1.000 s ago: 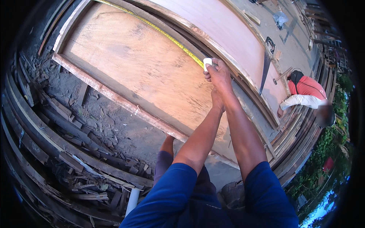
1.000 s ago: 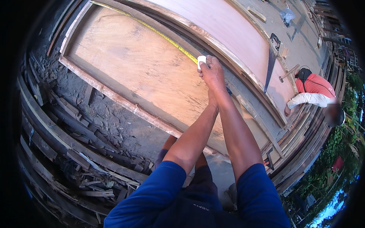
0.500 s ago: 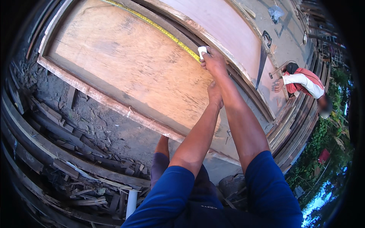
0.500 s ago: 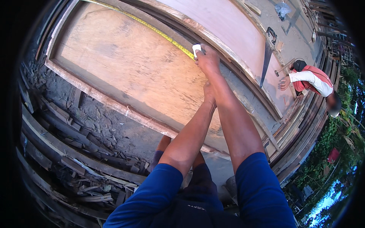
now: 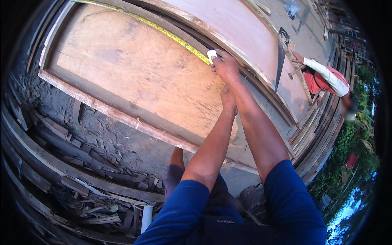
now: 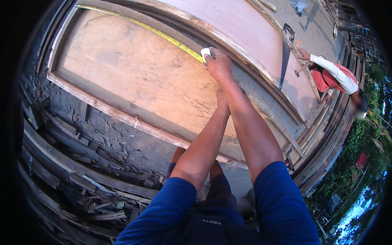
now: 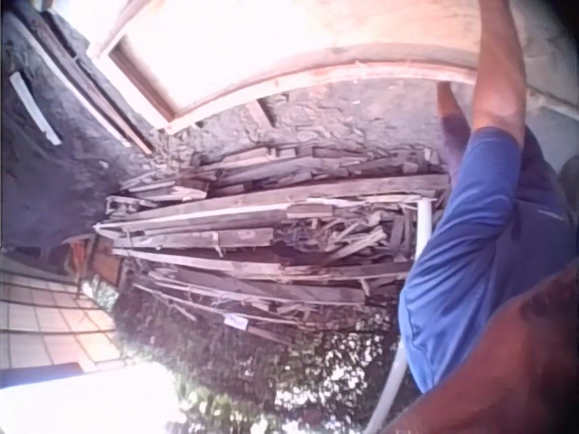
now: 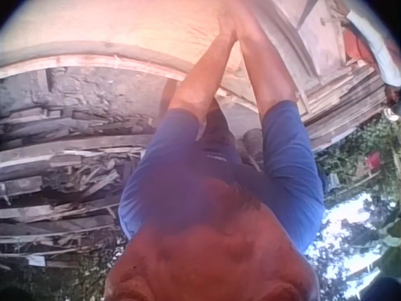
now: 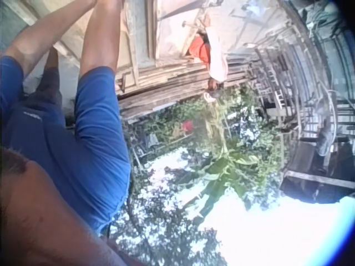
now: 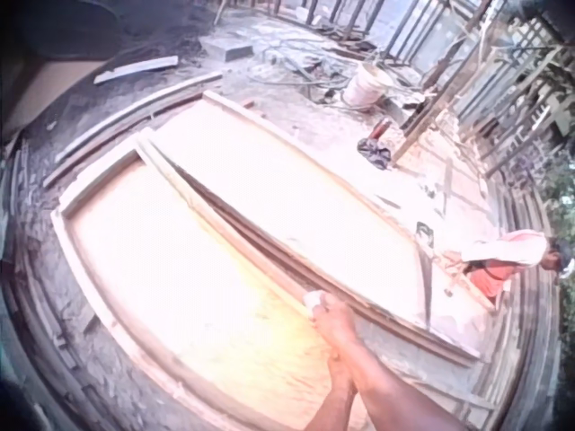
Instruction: The person measures wooden boards with a tape measure, marks them, and hammers nails into the wooden frame assembly at a construction site.
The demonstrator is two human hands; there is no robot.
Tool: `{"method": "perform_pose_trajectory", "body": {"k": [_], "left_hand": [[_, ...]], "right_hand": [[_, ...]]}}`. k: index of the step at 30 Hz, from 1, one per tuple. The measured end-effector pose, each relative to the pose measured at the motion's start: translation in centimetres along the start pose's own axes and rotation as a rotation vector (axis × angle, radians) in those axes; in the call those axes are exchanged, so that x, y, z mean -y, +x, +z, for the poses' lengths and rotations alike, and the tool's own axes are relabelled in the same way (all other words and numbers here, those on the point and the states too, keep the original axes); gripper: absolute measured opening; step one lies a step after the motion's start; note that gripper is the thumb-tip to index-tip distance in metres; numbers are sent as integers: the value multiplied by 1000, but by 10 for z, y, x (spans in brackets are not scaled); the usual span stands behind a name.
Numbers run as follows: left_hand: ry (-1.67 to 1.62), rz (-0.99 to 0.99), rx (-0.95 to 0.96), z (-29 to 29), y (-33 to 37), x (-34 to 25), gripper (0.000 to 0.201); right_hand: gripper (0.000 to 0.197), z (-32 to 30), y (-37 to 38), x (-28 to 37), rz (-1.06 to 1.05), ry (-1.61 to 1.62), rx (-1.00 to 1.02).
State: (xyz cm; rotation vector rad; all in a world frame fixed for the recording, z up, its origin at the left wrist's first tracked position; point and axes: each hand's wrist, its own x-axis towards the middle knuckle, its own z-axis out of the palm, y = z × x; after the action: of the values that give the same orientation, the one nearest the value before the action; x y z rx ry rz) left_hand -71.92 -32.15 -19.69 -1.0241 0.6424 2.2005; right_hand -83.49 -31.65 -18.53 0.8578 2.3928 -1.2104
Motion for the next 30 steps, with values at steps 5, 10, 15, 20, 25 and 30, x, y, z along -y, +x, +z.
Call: {"method": "perform_pose_trajectory", "body": {"k": [5,10,15,20,25,30], "left_hand": [[-198,-10,50,-3,-4,2,18],[-271,-50,109,-12,7,9,20],[29,27,323,-30,18,30,53],[-21,56,239,-29,26,28,35],[-245,-56,10,-26,8,16,22],[-206,-55,-51,-32,-34,9,28]], "right_hand": [[52,18,11,26,-18,139,75],[51,37,20,50,-105,118,83],[50,45,43,34,-189,-11,36],[45,56,40,48,-109,-17,-7],[40,57,24,63,-207,-178,-45],[47,46,-9,34,-115,-63,32]]}}
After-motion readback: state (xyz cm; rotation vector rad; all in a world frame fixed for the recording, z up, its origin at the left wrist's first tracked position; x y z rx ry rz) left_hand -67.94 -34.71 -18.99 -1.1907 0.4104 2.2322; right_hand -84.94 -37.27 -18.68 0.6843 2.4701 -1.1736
